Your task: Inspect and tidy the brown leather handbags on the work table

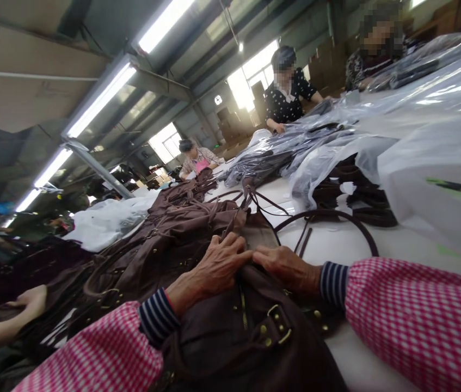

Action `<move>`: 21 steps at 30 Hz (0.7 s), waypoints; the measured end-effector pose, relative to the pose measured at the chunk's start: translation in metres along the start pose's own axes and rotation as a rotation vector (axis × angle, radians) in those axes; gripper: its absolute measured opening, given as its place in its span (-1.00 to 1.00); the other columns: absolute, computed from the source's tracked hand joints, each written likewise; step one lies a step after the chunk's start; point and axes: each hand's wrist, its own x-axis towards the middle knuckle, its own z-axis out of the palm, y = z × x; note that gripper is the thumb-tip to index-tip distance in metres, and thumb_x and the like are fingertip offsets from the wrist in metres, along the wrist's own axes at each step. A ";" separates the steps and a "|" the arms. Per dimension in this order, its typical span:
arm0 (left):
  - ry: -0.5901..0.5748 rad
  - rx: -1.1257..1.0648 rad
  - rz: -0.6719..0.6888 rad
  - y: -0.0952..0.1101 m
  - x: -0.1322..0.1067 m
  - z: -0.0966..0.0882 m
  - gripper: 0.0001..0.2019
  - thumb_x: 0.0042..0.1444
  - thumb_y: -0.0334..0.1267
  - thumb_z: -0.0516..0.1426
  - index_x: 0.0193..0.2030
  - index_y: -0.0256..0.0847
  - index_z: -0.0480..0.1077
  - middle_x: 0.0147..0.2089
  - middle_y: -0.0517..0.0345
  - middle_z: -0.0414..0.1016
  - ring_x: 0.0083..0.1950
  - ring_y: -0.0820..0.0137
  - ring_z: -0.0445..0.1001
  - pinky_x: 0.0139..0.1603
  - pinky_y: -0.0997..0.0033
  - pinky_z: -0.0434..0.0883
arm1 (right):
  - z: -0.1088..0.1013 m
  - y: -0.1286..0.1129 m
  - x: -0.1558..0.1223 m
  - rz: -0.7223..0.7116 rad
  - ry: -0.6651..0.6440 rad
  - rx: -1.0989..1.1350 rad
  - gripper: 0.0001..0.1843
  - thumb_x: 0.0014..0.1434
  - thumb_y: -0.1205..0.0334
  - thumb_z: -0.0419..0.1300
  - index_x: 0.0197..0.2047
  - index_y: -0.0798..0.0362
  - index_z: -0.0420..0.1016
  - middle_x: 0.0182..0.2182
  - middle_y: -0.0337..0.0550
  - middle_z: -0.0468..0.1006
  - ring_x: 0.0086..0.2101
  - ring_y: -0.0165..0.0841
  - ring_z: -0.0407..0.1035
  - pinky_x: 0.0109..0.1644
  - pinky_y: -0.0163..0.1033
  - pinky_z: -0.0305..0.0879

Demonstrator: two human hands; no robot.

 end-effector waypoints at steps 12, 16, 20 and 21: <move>0.050 -0.062 0.009 0.003 0.000 0.007 -0.55 0.05 -0.49 0.13 0.09 -0.07 0.35 0.09 0.09 0.42 0.13 0.18 0.24 0.01 0.11 0.16 | 0.001 -0.001 -0.004 -0.217 0.107 -0.168 -0.77 0.47 0.39 -0.09 -0.12 0.12 0.38 -0.21 -0.03 0.50 -0.32 -0.34 0.42 -0.40 -0.29 0.19; 0.085 -0.122 0.032 0.002 0.000 0.010 -0.49 0.01 -0.53 0.12 0.11 -0.06 0.35 0.11 0.10 0.45 0.15 0.17 0.23 0.01 0.10 0.13 | 0.001 0.001 -0.005 -0.228 0.118 -0.153 -0.76 0.46 0.40 -0.10 -0.14 0.12 0.38 -0.22 -0.04 0.50 -0.32 -0.33 0.40 -0.38 -0.29 0.19; 0.111 -0.192 0.040 0.002 0.001 0.014 -0.54 -0.02 -0.55 0.11 0.03 -0.09 0.36 -0.05 0.15 0.53 0.12 0.18 0.24 0.04 0.09 0.11 | -0.001 -0.001 -0.006 -0.222 0.091 -0.142 -0.74 0.46 0.40 -0.10 -0.16 0.11 0.39 -0.25 -0.06 0.49 -0.33 -0.32 0.38 -0.35 -0.28 0.20; 0.115 -0.193 0.041 0.002 0.002 0.015 -0.58 -0.02 -0.54 0.12 -0.01 -0.11 0.37 -0.10 0.15 0.53 0.10 0.19 0.25 0.03 0.09 0.11 | -0.002 -0.001 -0.006 -0.193 0.069 -0.133 -0.76 0.44 0.40 -0.08 -0.16 0.12 0.40 -0.25 -0.06 0.49 -0.34 -0.33 0.38 -0.35 -0.28 0.19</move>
